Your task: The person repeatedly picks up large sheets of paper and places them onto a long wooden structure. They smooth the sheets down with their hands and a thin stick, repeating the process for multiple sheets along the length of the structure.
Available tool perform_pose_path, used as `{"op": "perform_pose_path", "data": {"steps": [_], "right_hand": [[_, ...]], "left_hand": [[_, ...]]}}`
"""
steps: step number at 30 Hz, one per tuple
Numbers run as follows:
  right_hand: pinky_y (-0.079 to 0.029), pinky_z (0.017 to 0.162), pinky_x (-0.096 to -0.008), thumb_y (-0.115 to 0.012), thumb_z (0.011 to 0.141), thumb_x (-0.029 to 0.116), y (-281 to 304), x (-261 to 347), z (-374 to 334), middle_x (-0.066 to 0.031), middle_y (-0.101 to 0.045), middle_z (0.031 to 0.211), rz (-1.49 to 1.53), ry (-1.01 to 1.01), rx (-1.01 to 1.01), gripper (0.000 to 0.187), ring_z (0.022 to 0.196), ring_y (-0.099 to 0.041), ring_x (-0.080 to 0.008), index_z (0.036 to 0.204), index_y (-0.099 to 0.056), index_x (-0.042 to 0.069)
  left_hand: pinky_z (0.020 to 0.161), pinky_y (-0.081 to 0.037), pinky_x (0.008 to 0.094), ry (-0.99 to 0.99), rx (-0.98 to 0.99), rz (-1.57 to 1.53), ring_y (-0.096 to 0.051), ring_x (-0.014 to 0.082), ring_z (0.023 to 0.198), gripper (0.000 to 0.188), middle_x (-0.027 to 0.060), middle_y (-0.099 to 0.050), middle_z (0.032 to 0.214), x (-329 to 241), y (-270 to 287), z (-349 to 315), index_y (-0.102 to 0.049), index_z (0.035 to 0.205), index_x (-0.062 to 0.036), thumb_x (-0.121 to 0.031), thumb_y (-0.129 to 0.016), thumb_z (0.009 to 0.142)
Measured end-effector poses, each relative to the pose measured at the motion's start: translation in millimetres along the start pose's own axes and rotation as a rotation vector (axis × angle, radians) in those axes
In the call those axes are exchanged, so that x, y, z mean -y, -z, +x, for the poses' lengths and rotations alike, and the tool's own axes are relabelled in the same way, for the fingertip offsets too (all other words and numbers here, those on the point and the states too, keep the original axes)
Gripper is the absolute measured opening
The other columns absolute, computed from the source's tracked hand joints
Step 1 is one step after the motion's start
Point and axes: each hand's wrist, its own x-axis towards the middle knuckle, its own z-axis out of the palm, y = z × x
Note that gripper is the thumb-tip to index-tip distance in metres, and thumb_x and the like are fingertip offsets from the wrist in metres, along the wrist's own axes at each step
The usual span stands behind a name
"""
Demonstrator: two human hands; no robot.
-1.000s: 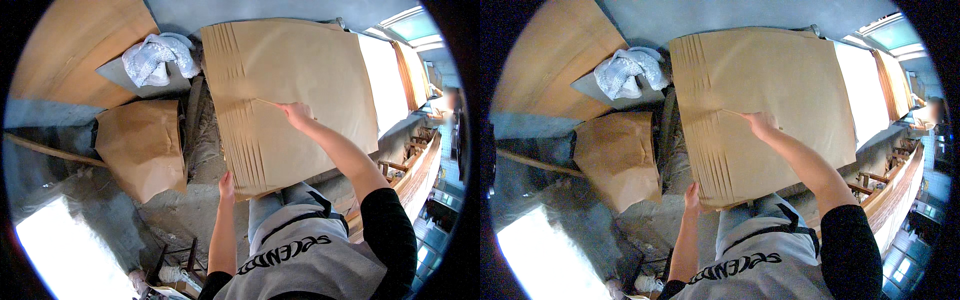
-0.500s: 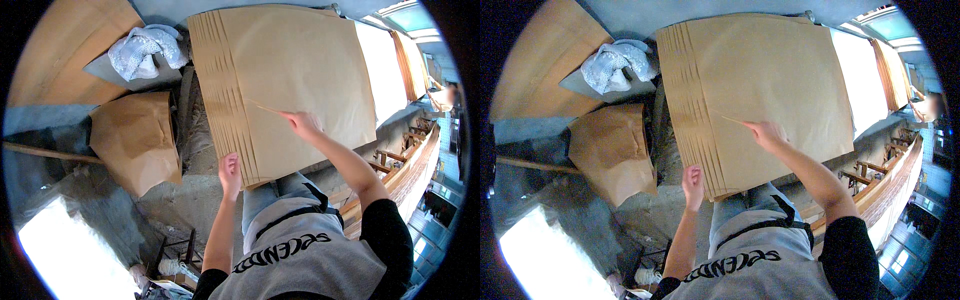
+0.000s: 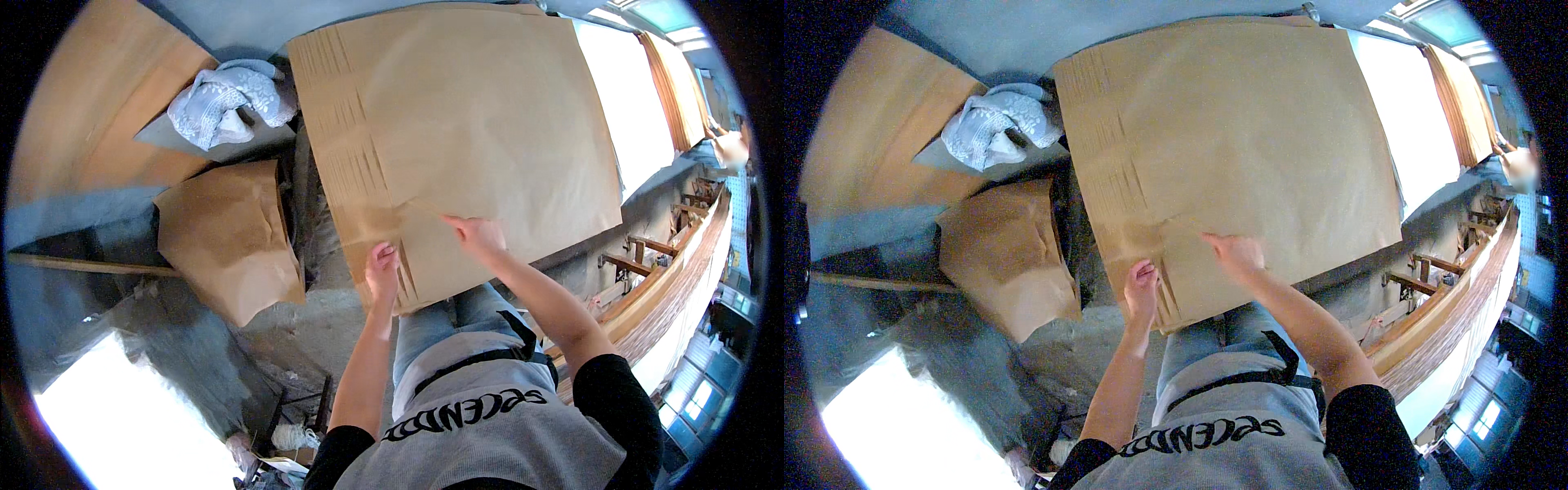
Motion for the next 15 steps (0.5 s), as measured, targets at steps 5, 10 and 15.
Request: {"op": "perform_pose_path", "data": {"steps": [5, 10, 15], "right_hand": [[-0.044, 0.05, -0.0393, -0.048, 0.078, 0.014, 25.7, 18.2, 0.4, -0.0089, -0.06, 0.069, 0.087, -0.015, -0.067, 0.036, 0.061, -0.058, -0.0271, 0.109, -0.055, 0.03], [-0.045, 0.053, -0.0413, -0.045, 0.081, 0.017, 5.3, 3.0, -0.5, -0.0092, -0.061, 0.075, 0.16, -0.025, -0.005, 0.033, 0.065, -0.059, -0.0285, 0.109, -0.054, 0.032], [-0.046, 0.057, -0.04, -0.044, 0.082, 0.016, 31.4, 12.0, -12.4, -0.0087, -0.061, 0.076, 0.227, -0.043, -0.016, 0.033, 0.067, -0.059, -0.0285, 0.11, -0.054, 0.032]], "left_hand": [[0.071, -0.048, 0.0267, 0.02, -0.013, -0.062, -0.055, 0.0138, 0.083, 0.027, 0.0068, -0.055, 0.094, -5.6, 0.7, -2.2, -0.048, 0.104, -0.0043, -0.003, -0.056, 0.079], [0.074, -0.046, 0.0256, -0.05, -0.04, -0.01, -0.054, 0.015, 0.086, 0.027, 0.0078, -0.054, 0.094, 4.3, -0.6, -5.1, -0.049, 0.102, -0.0026, 0.002, -0.055, 0.077], [0.076, -0.044, 0.0246, -0.255, -0.129, 0.104, -0.054, 0.0149, 0.084, 0.027, 0.0057, -0.053, 0.091, 3.4, 10.3, -0.9, -0.049, 0.101, -0.0027, 0.002, -0.056, 0.076]]}}
